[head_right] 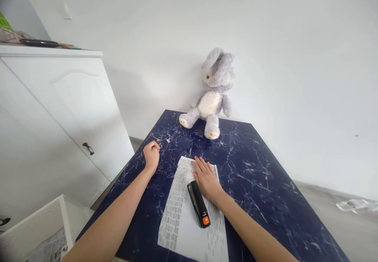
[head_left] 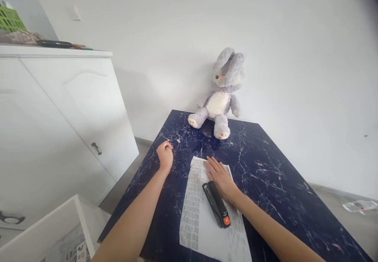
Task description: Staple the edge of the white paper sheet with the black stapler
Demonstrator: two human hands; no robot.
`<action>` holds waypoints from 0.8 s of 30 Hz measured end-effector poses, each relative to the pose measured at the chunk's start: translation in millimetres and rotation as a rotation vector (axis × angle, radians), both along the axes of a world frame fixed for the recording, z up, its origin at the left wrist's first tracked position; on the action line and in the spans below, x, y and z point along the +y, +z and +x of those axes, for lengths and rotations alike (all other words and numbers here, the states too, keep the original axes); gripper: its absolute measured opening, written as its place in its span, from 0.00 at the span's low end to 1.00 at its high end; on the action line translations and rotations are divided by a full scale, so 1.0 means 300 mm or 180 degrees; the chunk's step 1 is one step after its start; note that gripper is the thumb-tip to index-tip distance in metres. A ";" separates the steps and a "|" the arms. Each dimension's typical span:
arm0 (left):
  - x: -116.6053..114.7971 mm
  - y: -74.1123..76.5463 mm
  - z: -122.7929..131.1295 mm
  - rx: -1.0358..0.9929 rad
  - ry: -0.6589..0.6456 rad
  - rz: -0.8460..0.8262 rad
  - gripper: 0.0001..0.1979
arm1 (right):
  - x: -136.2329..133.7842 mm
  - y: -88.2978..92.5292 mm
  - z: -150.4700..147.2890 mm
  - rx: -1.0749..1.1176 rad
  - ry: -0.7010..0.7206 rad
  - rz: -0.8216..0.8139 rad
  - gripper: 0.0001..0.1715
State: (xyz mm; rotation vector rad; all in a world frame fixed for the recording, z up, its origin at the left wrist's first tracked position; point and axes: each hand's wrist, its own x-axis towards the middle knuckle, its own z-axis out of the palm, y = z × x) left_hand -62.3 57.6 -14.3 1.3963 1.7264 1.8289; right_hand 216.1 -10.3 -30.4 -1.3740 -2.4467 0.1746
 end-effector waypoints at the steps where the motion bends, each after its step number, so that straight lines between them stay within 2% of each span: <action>1: 0.001 -0.001 0.000 0.0023 0.0003 0.0011 0.12 | -0.015 0.003 0.040 -0.0041 -0.0018 -0.0060 0.28; 5: 0.008 -0.010 0.000 0.0187 0.0053 -0.0013 0.12 | -0.052 0.028 0.237 -0.0205 0.0021 -0.0197 0.29; 9: 0.019 -0.025 -0.003 0.0194 0.0028 0.0050 0.11 | -0.065 0.026 0.439 -0.0301 -0.0203 -0.0253 0.29; 14: 0.023 -0.033 0.002 0.0114 0.0108 0.0122 0.11 | -0.069 -0.018 0.584 -0.0247 -0.0327 -0.0237 0.29; 17: 0.024 -0.038 0.003 0.0030 0.0179 0.0107 0.11 | -0.047 -0.019 0.600 -0.0177 -0.0244 -0.0142 0.28; 19: 0.022 -0.038 0.001 -0.0034 0.0191 0.0059 0.10 | -0.012 0.014 0.575 -0.0067 -0.0169 0.0026 0.27; 21: 0.019 -0.036 -0.001 -0.0097 0.0188 0.0026 0.10 | 0.038 0.074 0.505 0.0009 -0.0040 0.0193 0.24; 24: 0.011 -0.031 -0.003 -0.0162 0.0196 -0.0014 0.10 | 0.129 0.190 0.310 -0.0060 0.0276 0.0205 0.19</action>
